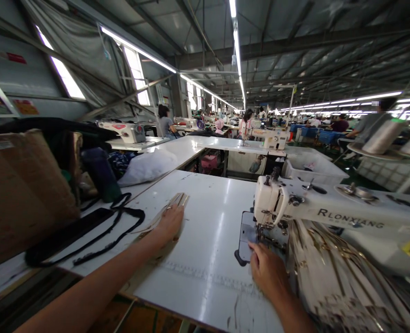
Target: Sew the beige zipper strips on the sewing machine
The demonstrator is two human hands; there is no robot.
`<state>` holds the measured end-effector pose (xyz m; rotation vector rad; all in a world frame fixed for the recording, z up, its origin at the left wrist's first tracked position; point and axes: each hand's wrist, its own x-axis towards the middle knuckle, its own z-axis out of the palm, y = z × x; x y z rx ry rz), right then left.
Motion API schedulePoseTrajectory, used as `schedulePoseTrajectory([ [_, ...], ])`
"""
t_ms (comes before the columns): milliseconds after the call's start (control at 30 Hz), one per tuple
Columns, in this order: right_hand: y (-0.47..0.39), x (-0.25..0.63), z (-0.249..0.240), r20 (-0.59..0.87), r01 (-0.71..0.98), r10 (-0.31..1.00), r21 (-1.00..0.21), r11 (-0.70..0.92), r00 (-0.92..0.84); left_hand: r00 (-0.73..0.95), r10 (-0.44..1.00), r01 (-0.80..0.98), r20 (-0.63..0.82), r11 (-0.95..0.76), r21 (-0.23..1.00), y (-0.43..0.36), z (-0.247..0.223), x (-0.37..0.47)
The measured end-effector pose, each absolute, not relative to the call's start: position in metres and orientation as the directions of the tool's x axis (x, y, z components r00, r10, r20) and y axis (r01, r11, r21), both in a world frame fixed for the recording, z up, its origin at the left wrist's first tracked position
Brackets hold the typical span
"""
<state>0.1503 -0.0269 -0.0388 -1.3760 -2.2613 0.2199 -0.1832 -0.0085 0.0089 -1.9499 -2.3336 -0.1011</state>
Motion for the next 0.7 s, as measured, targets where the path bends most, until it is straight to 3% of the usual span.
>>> schedulePoseTrajectory([
  [133,-0.029,0.150,-0.032,0.306,0.800,0.879,-0.378,0.465,-0.367,-0.203,0.970,0.973,0.131,0.215,-0.085,-0.004,0.017,-0.181],
  [233,-0.030,0.149,-0.031,0.319,0.803,0.879,-0.378,0.462,-0.355,-0.113,0.981,0.983,0.158,0.133,-0.126,-0.001,0.026,-0.154],
  [500,-0.039,0.151,-0.021,0.430,0.786,0.819,-0.316,0.531,-0.380,0.251,0.953,0.951,0.169,-0.275,0.141,0.001,0.013,-0.017],
  [600,-0.046,0.178,0.007,0.531,0.889,0.831,-0.284,0.359,-0.166,0.346,0.924,0.905,0.162,-0.374,0.201,0.001,-0.005,0.000],
  [700,-0.047,0.229,0.034,0.585,0.974,0.802,-0.227,0.021,0.119,0.400,0.897,0.861,0.187,-0.438,0.259,-0.001,-0.015,-0.005],
])
